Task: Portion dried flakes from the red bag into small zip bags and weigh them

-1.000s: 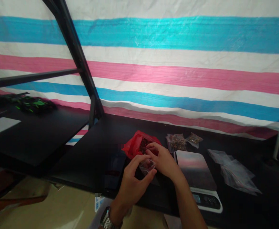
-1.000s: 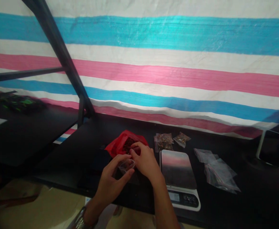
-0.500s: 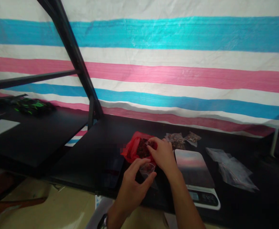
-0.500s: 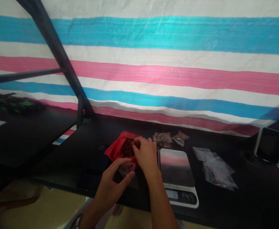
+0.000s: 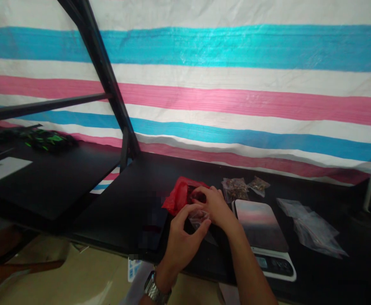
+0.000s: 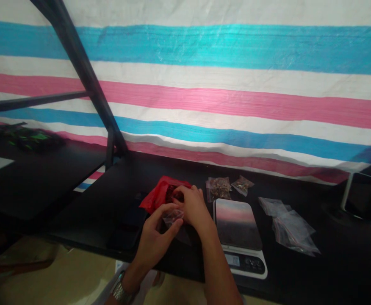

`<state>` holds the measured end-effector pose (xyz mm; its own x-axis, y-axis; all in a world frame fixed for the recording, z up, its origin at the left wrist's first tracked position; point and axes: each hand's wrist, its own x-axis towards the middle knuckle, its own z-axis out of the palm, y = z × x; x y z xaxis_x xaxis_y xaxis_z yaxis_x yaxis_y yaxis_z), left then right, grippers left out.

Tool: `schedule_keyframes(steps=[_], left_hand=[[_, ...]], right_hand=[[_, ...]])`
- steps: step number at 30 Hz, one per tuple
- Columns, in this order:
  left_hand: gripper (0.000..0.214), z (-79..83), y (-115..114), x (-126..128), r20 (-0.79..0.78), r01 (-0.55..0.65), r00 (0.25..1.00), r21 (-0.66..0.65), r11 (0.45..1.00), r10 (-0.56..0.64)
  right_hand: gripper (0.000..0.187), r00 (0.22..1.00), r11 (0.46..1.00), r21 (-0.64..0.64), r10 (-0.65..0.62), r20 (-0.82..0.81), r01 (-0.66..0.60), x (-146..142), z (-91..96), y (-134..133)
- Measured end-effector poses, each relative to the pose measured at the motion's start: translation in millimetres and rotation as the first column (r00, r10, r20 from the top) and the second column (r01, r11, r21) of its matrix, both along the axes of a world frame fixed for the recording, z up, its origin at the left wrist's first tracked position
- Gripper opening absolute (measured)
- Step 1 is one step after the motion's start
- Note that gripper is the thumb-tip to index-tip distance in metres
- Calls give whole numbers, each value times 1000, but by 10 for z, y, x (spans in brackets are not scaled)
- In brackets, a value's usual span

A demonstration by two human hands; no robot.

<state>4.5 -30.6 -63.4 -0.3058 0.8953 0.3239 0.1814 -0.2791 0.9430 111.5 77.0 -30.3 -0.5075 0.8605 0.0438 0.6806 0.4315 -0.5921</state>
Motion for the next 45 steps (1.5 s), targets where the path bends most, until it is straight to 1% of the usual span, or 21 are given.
schedule_keyframes(steps=[2, 5, 8, 11, 14, 16, 18, 20, 22, 26, 30, 33, 37, 41, 45], left_hand=[[19, 3, 6, 18, -10, 21, 1000, 12, 1000, -21], [18, 8, 19, 55, -31, 34, 999, 40, 999, -33], [24, 0, 36, 91, -42, 14, 999, 45, 999, -12], [37, -27, 46, 110, -36, -29, 999, 3, 1000, 29], [49, -46, 52, 112, -12, -58, 998, -61, 996, 58], [49, -40, 60, 114, 16, -44, 999, -92, 995, 46], [47, -18, 73, 124, 54, -28, 998, -107, 994, 34], [44, 13, 87, 144, 89, -26, 995, -111, 993, 36], [41, 45, 102, 169, 121, -27, 992, -106, 994, 40], [37, 84, 125, 211, 187, -14, 982, -82, 997, 29], [42, 86, 130, 224, 204, -9, 978, -108, 994, 31], [44, 90, 125, 221, 190, -16, 981, -127, 992, 41], [44, 115, 122, 225, 185, -16, 982, -127, 992, 40], [44, 118, 124, 235, 154, -32, 987, -119, 992, 51], [43, 73, 113, 209, 110, -51, 992, -106, 993, 63]], right_hand=[[15, 999, 1000, -22, -5, -46, 4, 76, 17, -6], [15, 981, 996, -90, -30, -191, 13, 183, 14, 11], [19, 925, 980, -194, -122, -359, 54, 269, 21, 46], [21, 867, 970, -233, -178, -465, 74, 360, 78, 60], [21, 830, 956, -293, -177, -529, 17, 460, 164, 24], [23, 807, 946, -325, -175, -564, -22, 510, 219, -25], [24, 793, 944, -326, -162, -588, -50, 540, 273, -83], [24, 792, 947, -314, -137, -595, -72, 557, 327, -142], [24, 813, 959, -275, -104, -574, -72, 574, 384, -194], [24, 871, 991, -133, -62, -487, -4, 613, 491, -270], [29, 902, 997, -64, -58, -427, 34, 619, 556, -332], [30, 922, 999, -45, -32, -385, 16, 597, 581, -374], [32, 938, 999, -39, -41, -343, 29, 577, 588, -406], [35, 935, 999, -39, -38, -354, 26, 603, 577, -415], [35, 925, 1000, -25, -22, -379, 13, 638, 597, -412]])
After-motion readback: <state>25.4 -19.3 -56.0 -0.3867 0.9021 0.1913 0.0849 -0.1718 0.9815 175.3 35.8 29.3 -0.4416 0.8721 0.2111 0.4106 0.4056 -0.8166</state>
